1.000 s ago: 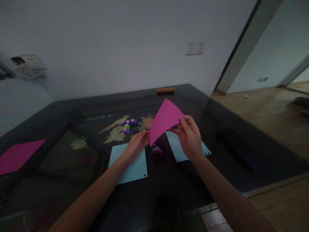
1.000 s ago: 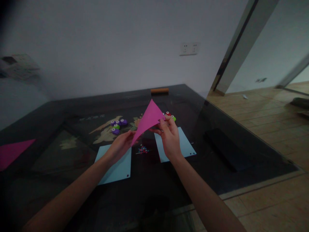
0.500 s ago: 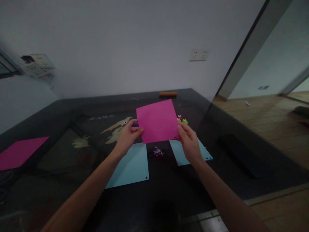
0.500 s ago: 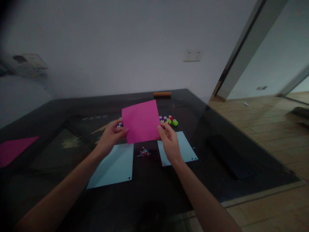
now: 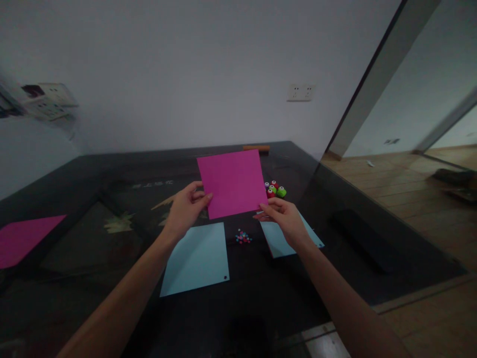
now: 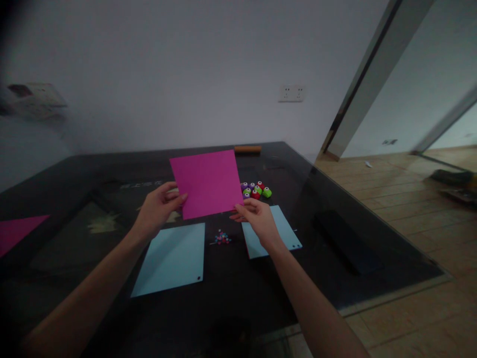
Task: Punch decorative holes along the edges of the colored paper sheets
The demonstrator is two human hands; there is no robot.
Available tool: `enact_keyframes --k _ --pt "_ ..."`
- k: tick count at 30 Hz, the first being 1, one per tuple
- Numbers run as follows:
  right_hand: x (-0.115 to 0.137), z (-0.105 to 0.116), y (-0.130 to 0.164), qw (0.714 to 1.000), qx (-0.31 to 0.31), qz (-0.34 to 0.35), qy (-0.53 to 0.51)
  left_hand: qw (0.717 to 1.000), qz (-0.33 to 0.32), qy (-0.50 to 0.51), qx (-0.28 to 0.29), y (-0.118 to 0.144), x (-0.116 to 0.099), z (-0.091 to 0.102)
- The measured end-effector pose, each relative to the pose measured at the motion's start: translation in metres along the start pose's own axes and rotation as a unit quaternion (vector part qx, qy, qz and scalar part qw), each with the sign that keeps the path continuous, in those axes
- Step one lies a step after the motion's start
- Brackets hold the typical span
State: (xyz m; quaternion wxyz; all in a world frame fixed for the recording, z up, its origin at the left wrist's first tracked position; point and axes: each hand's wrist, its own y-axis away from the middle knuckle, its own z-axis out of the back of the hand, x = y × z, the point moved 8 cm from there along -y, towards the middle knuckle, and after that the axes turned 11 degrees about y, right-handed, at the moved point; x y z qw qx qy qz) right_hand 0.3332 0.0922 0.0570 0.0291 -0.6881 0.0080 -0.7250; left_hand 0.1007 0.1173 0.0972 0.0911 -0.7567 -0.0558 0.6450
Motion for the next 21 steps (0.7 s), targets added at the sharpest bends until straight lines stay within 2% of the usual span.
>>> enact_keyframes --k 9,15,21 --pt "-0.008 0.0 -0.002 0.999 -0.005 -0.013 0.04 0.999 -0.026 -0.038 0.008 0.002 -0.008 -0.004" --pt "-0.01 -0.005 -0.001 0.999 0.026 -0.035 -0.003 0.997 -0.04 -0.062 0.022 0.001 -0.005 -0.003" --pt "-0.014 0.002 -0.004 1.0 -0.002 -0.027 -0.009 0.996 -0.027 -0.073 0.036 0.004 -0.005 -0.01"
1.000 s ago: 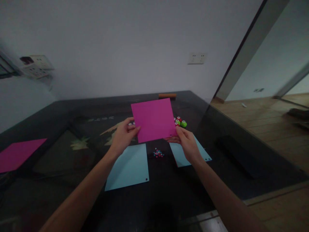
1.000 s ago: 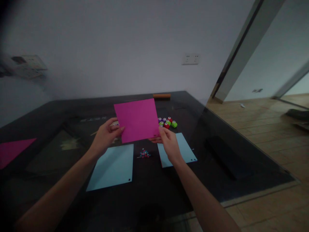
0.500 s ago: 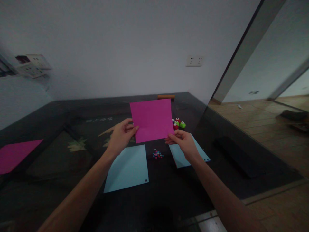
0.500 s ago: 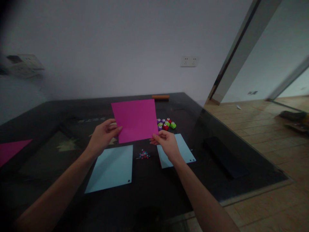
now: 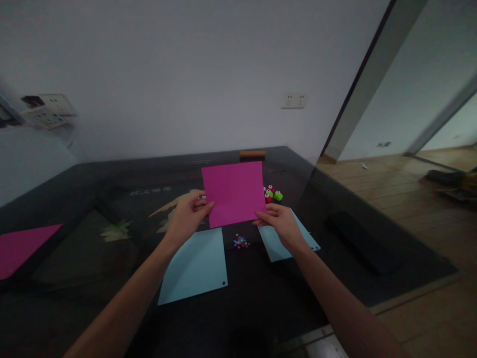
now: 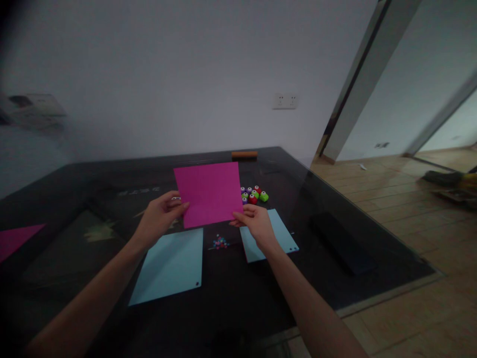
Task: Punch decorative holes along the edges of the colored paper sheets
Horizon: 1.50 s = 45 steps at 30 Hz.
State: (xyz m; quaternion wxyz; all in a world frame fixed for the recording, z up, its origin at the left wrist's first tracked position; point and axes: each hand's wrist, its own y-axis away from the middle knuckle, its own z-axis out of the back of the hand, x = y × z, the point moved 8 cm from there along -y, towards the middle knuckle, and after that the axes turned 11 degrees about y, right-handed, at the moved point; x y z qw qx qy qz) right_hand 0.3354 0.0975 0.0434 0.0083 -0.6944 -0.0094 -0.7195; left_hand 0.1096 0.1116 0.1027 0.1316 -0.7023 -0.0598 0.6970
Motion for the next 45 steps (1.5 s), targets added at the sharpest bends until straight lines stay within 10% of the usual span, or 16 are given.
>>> enact_keyframes --k 5,13,25,33,45 --pt "0.0 0.0 -0.003 1.0 0.018 0.007 0.001 1.0 0.003 -0.005 -0.004 -0.001 0.0 0.002" --pt "0.002 0.028 -0.007 0.991 -0.119 0.05 -0.03 0.997 0.048 -0.011 0.053 0.006 0.007 -0.016" --pt "0.003 0.04 -0.008 0.991 -0.124 0.049 -0.015 0.997 -0.022 -0.075 -0.016 0.012 -0.007 -0.021" --pt "0.011 0.095 -0.001 0.993 -0.087 0.033 0.074 0.998 -0.04 -0.043 -0.017 0.007 0.001 -0.07" --pt "-0.027 0.146 -0.004 0.975 -0.038 -0.051 0.214 0.983 0.086 -0.119 0.114 0.009 0.065 -0.136"
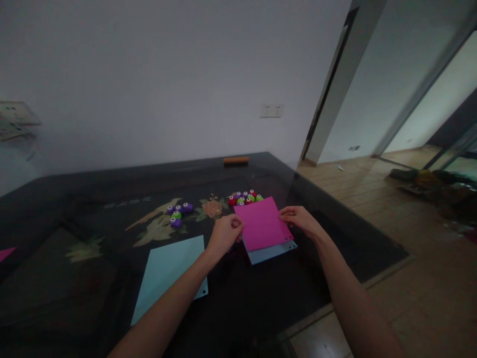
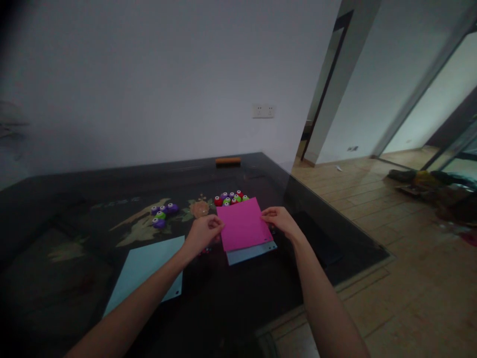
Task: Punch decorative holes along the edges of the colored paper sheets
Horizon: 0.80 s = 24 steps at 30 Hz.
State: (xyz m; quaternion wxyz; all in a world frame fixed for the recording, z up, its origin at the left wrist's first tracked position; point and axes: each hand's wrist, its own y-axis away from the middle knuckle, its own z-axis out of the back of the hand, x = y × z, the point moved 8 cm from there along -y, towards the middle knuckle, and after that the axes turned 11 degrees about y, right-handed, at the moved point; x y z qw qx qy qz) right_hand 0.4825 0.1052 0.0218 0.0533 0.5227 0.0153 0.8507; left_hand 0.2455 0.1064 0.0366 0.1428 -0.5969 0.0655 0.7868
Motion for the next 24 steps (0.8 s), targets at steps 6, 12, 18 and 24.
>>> enact_keyframes --k 6,12,18,24 --pt "-0.013 0.0 0.001 0.995 0.045 -0.031 0.081 0.995 0.024 -0.079 0.053 0.003 0.013 -0.016" --pt "-0.021 0.0 -0.002 0.992 0.048 -0.04 0.107 0.983 -0.006 -0.169 0.071 0.006 0.013 -0.022" --pt "-0.018 -0.005 -0.002 0.991 0.054 -0.042 0.115 0.967 -0.015 -0.244 0.073 0.008 0.01 -0.023" --pt "-0.019 -0.005 -0.001 0.99 0.055 -0.049 0.123 0.946 -0.039 -0.31 0.09 0.023 -0.009 -0.029"
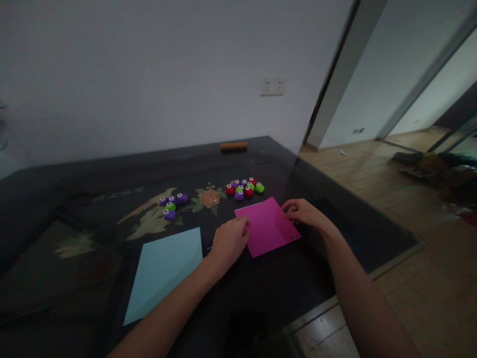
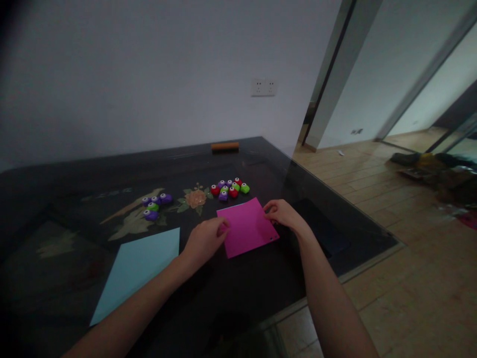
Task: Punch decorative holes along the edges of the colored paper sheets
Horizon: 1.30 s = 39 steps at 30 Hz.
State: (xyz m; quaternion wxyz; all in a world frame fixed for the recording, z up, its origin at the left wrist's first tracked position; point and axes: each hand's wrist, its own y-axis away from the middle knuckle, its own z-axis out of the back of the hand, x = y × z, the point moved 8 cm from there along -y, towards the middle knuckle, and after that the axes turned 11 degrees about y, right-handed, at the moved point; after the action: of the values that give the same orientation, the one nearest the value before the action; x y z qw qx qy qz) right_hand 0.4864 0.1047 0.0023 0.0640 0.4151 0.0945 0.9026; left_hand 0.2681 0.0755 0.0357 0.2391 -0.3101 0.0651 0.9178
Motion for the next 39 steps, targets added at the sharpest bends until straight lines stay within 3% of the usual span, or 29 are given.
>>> enact_keyframes --k 4,7,12,20,39 --pt "-0.001 0.0 -0.001 1.0 -0.006 0.009 -0.004 0.996 -0.075 -0.038 0.005 0.016 -0.027 -0.008" --pt "-0.002 -0.001 -0.002 1.0 -0.001 0.012 -0.005 0.995 -0.091 -0.038 0.029 0.025 -0.034 -0.02" --pt "-0.001 -0.001 -0.001 1.0 0.005 0.0 0.014 0.993 -0.086 -0.056 0.053 0.027 -0.03 -0.033" --pt "0.0 0.0 0.001 1.0 -0.01 -0.022 0.014 0.992 -0.086 -0.068 0.065 0.026 -0.03 -0.033" --pt "-0.011 0.005 -0.007 0.998 -0.04 -0.011 0.046 0.987 -0.14 -0.072 0.026 0.028 -0.037 -0.028"
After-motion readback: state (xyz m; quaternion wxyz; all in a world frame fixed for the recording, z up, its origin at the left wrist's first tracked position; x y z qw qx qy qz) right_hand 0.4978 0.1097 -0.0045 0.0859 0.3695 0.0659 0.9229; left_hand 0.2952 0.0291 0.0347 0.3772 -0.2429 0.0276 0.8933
